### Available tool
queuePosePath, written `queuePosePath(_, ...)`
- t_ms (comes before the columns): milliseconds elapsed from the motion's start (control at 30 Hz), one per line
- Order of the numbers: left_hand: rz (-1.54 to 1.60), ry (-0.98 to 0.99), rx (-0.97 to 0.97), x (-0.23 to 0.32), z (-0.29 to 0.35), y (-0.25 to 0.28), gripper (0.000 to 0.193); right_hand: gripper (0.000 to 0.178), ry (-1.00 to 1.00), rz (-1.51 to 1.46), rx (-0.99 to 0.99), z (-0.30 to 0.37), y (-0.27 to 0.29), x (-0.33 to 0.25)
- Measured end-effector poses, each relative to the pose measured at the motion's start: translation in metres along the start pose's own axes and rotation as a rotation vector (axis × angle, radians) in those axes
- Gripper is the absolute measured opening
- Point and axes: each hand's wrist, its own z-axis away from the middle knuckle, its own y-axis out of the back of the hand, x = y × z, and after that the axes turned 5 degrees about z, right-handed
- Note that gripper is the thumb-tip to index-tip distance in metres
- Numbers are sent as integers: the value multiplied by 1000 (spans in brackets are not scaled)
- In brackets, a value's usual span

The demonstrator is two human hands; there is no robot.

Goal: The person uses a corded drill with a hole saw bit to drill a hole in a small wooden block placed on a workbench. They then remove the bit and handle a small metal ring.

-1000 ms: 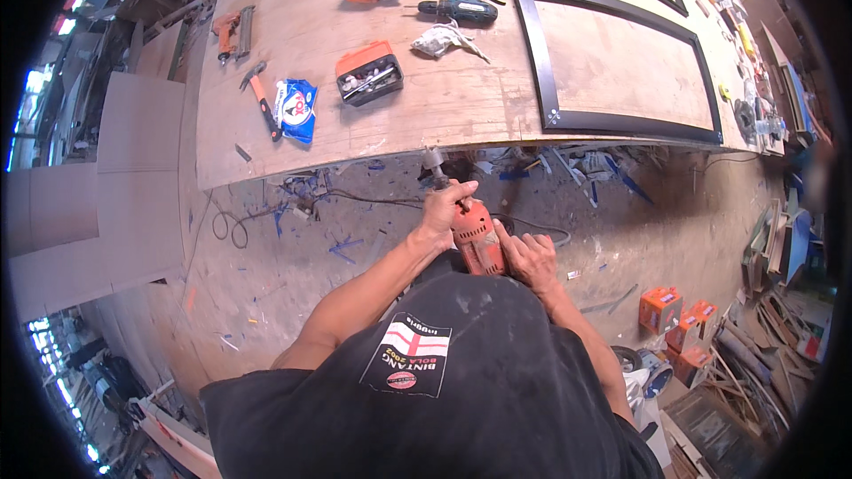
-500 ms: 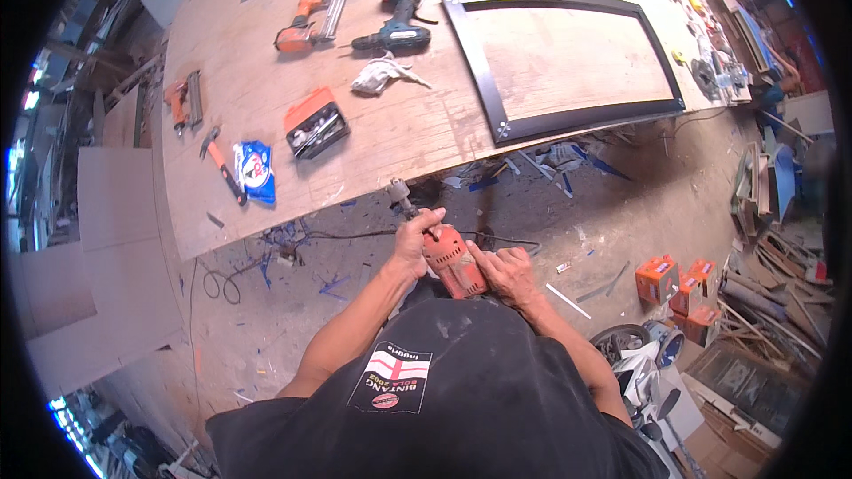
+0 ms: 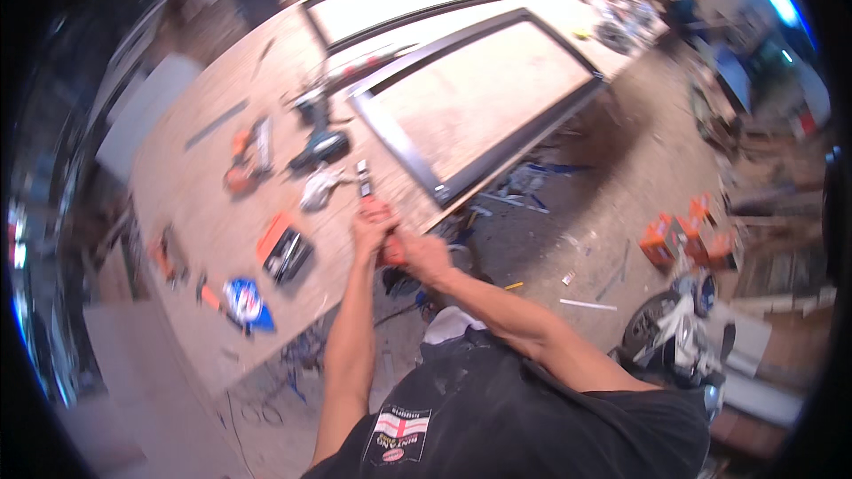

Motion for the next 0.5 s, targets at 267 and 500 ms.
queuePosePath(267, -230, -88, 2, 6, -22, 21, 63, 102, 138, -271, -224, 23, 54, 52)
queuePosePath(500, -768, -357, 206, 1, -21, 30, 87, 77, -477, -211, -186, 152, 50, 299)
